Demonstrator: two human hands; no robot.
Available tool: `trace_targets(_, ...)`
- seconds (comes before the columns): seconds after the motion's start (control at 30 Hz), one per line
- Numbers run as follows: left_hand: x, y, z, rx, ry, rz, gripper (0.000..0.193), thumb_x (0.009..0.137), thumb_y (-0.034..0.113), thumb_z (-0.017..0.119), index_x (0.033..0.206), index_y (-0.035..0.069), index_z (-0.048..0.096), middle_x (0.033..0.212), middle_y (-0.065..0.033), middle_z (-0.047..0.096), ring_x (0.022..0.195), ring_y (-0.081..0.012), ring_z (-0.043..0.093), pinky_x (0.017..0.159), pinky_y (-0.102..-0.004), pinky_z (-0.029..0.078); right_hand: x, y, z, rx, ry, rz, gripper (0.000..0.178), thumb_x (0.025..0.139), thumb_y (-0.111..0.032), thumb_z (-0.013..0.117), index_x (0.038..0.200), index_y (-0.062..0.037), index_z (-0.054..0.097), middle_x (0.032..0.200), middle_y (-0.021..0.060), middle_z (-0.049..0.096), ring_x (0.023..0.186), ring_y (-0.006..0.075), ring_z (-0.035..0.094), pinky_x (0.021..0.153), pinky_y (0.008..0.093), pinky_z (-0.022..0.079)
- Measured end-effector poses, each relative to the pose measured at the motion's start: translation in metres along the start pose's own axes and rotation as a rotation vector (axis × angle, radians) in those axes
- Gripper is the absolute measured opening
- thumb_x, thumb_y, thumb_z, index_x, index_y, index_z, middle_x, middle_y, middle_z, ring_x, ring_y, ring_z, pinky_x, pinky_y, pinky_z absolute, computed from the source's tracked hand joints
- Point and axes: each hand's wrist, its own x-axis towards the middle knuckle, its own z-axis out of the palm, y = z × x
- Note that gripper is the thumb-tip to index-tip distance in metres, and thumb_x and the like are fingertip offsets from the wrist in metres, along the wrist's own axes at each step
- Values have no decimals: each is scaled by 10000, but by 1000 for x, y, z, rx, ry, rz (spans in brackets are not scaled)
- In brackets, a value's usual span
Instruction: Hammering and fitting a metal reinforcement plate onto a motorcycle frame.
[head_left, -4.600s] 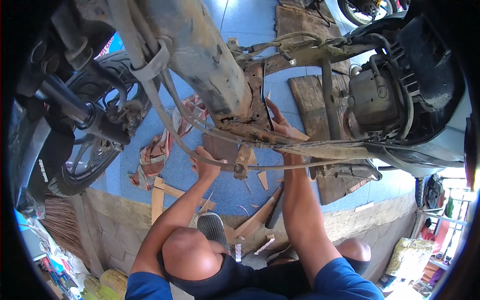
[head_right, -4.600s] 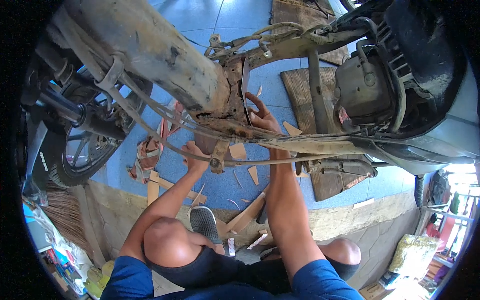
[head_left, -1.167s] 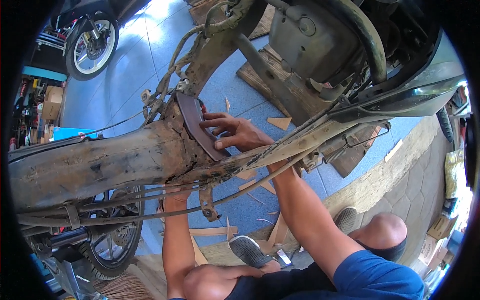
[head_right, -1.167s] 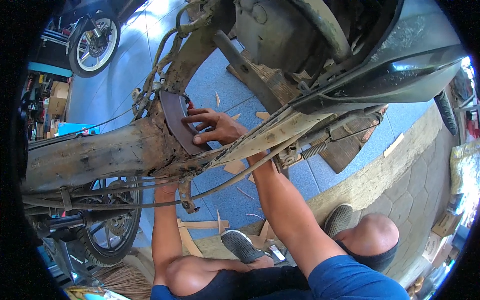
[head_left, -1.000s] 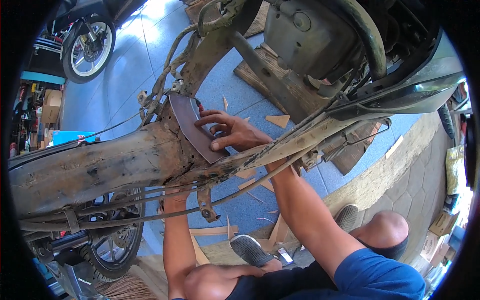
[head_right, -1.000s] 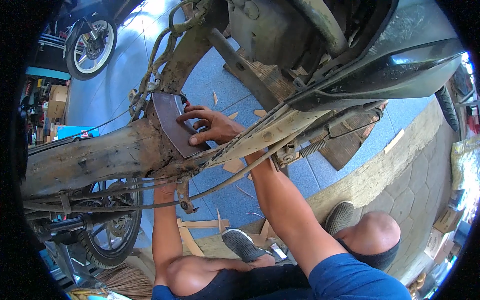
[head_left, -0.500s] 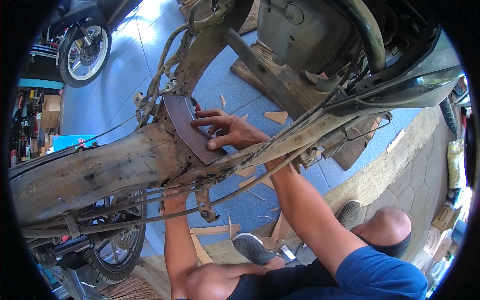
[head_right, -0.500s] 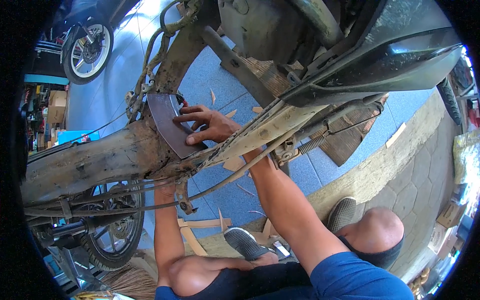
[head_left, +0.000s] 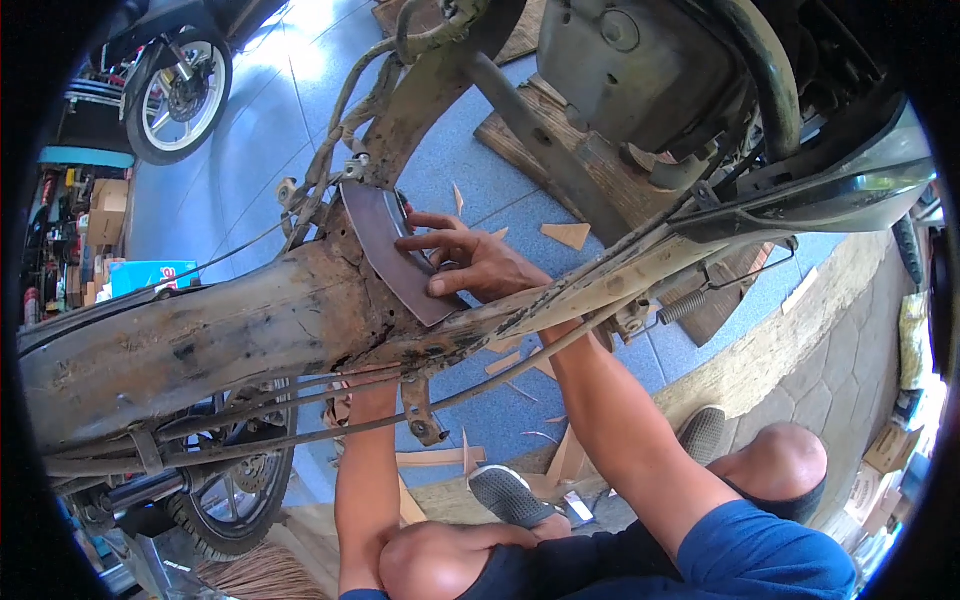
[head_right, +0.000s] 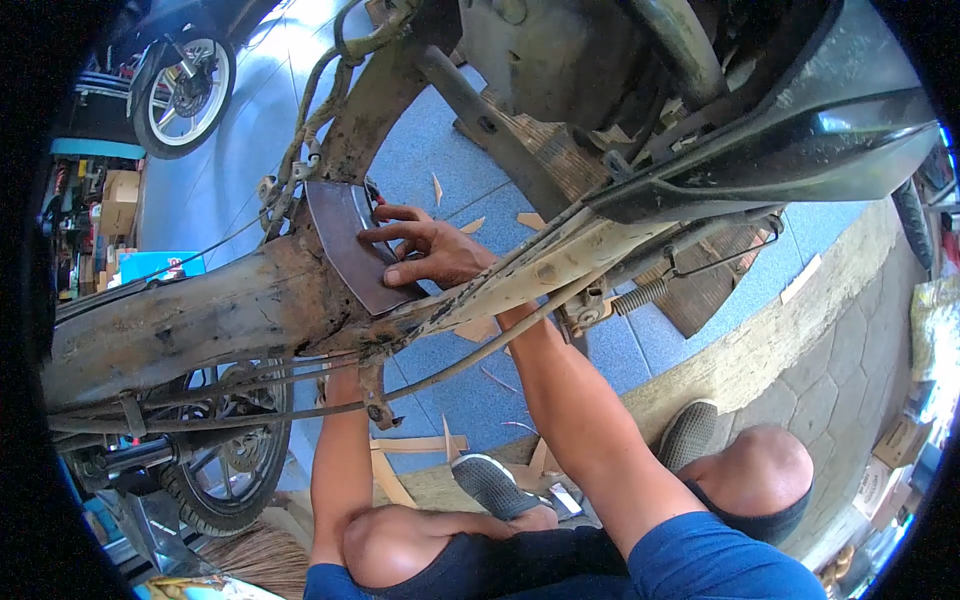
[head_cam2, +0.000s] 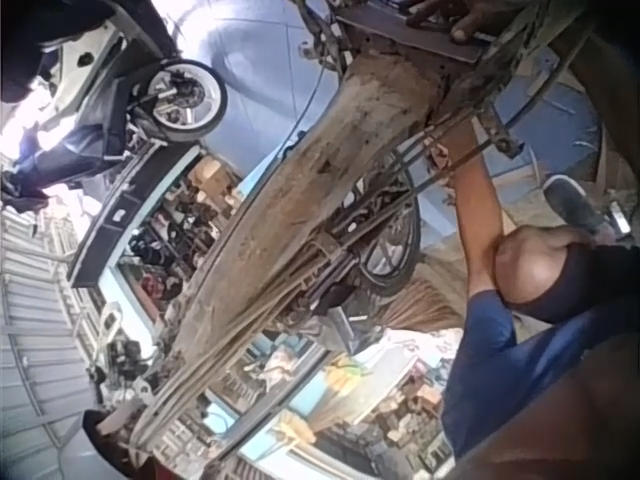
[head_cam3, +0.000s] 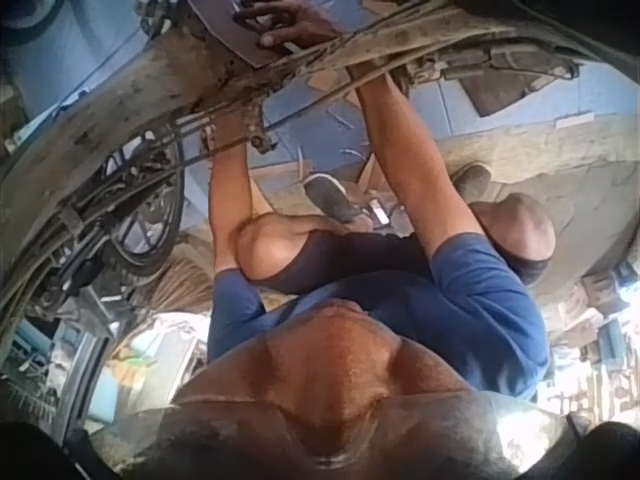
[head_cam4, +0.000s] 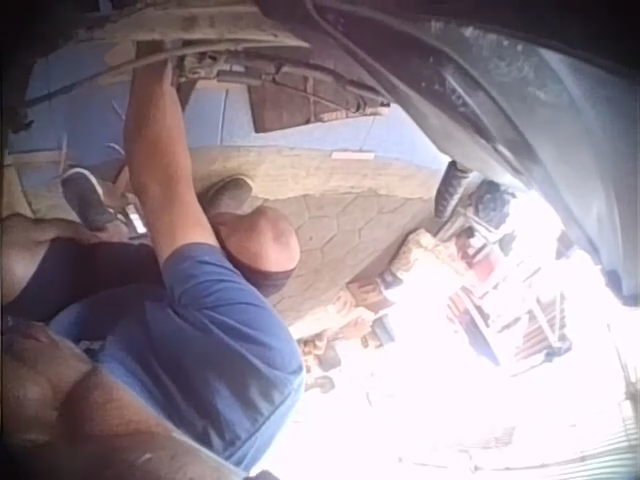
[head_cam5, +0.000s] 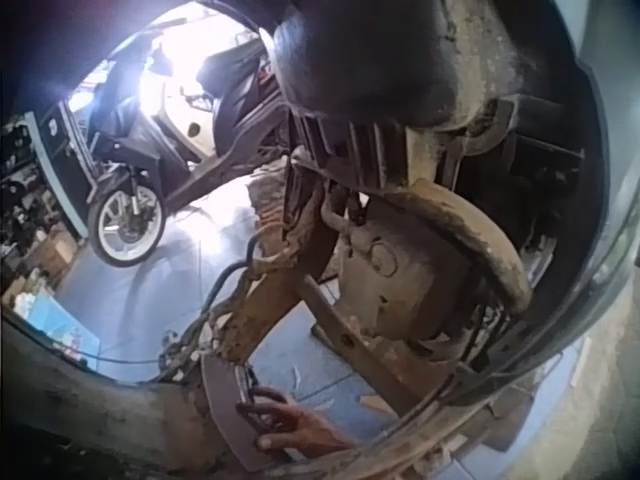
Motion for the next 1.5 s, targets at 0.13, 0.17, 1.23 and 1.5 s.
trace_targets(0.13,7,3,-2,63,-2,36,475,980,405,478,1335,92,517,1370,-128,533,1277,-334,469,1073,-488,403,-1,-8,3,-4,-6,4,701,704,-413,849,1314,-163,610,1535,116,267,1283,317,420,1049,448,378)
trace_targets(0.17,11,2,-1,76,-9,42,474,979,404,479,1334,92,517,1369,-128,534,1276,-334,470,1072,-488,404,-3,-10,4,25,16,27,694,705,-390,850,1306,-136,611,1531,73,294,1231,271,453,1017,408,386)
trace_targets(1.23,42,-4,7,407,-58,213,458,962,387,513,1319,100,533,1337,-127,561,1237,-332,515,1028,-503,450,10,4,1,86,-24,60,1024,727,-407,833,1546,-174,266,1394,204,434,1187,290,494,1023,396,388)
trace_targets(1.5,50,-3,11,469,-12,309,455,958,383,521,1315,101,536,1329,-126,568,1228,-331,526,1017,-507,461,-18,28,3,236,370,279,690,846,-306,753,1429,-90,452,1159,117,608,992,223,582,818,391,496)
